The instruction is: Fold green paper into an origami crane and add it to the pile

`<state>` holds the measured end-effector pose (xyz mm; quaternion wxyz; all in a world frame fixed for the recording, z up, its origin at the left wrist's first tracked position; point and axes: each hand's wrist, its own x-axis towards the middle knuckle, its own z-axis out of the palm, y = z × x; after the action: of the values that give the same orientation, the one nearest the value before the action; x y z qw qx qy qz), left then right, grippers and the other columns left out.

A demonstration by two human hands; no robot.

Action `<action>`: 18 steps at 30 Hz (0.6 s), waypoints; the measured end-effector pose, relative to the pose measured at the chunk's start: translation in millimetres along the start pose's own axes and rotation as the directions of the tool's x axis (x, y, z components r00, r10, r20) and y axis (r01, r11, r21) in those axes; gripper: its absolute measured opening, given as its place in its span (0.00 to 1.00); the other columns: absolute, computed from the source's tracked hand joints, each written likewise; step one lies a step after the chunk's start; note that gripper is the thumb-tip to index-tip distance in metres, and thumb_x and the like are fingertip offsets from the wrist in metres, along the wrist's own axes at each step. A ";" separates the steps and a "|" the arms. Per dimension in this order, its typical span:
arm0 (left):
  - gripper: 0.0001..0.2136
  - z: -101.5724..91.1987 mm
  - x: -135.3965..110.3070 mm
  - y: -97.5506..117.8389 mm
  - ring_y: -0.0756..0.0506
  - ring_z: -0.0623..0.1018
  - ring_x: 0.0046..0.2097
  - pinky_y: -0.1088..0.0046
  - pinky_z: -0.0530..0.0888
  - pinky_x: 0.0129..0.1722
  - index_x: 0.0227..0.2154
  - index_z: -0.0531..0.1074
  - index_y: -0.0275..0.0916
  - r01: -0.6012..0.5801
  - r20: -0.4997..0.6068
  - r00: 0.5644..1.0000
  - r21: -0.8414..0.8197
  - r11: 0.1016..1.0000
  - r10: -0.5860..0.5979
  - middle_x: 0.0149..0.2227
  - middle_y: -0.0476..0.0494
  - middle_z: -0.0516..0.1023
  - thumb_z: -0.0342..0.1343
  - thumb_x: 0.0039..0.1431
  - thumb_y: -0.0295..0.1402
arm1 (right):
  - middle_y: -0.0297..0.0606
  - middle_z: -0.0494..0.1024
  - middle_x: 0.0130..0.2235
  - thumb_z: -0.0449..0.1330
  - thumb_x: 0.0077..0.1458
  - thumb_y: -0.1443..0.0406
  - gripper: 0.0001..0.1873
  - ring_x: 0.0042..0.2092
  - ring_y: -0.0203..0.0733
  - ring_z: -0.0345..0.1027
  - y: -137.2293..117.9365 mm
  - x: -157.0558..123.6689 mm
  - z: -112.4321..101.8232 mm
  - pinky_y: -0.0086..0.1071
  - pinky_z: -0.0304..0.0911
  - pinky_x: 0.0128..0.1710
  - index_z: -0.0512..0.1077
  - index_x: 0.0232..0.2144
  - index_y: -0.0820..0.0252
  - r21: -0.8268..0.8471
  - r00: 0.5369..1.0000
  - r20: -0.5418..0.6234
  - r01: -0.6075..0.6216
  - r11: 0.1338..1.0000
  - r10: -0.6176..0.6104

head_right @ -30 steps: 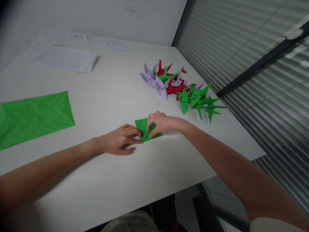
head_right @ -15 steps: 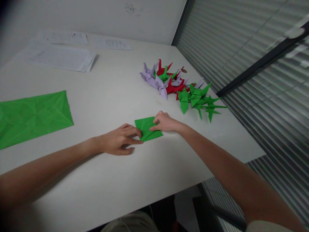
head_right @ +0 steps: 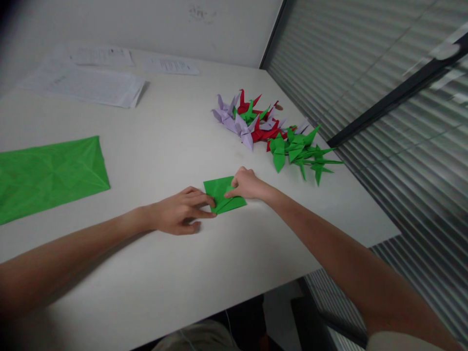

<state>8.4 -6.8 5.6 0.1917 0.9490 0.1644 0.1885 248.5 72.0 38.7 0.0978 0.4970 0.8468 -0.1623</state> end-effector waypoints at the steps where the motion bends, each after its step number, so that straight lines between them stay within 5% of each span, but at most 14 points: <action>1: 0.20 -0.4 -0.1 -0.1 0.40 0.74 0.52 0.58 0.62 0.58 0.52 0.72 0.41 0.000 0.005 1.000 -0.008 1.000 0.000 0.54 0.38 0.72 0.53 0.56 0.30 | 0.39 0.71 0.31 0.69 0.47 0.54 0.20 0.40 0.44 0.67 -1.8 0.0 -0.8 0.32 0.60 0.40 0.70 0.15 0.59 -0.001 1.000 0.020 -0.018 1.000 0.018; 8: 0.24 -4.6 0.0 -2.3 0.42 0.74 0.54 0.60 0.64 0.57 0.58 0.63 0.39 0.091 0.001 0.996 -0.134 0.987 -0.091 0.54 0.39 0.74 0.48 0.57 0.28 | 0.40 0.69 0.32 0.69 0.47 0.53 0.21 0.42 0.46 0.66 -5.0 1.0 -2.8 0.34 0.59 0.42 0.69 0.15 0.59 -0.028 0.998 0.057 -0.035 0.999 0.037; 18: 0.18 -0.4 2.6 3.8 0.40 0.73 0.52 0.59 0.62 0.56 0.53 0.70 0.40 0.005 0.013 1.000 0.075 0.997 -0.006 0.52 0.38 0.74 0.51 0.64 0.40 | 0.40 0.72 0.31 0.69 0.46 0.53 0.20 0.40 0.45 0.66 1.0 0.8 0.0 0.33 0.59 0.39 0.71 0.15 0.60 0.047 0.999 0.028 -0.022 0.999 0.020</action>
<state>11.4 -9.0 8.3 0.1575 0.9563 0.1727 0.1754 249.0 73.0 38.3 0.0993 0.5058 0.8360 -0.1879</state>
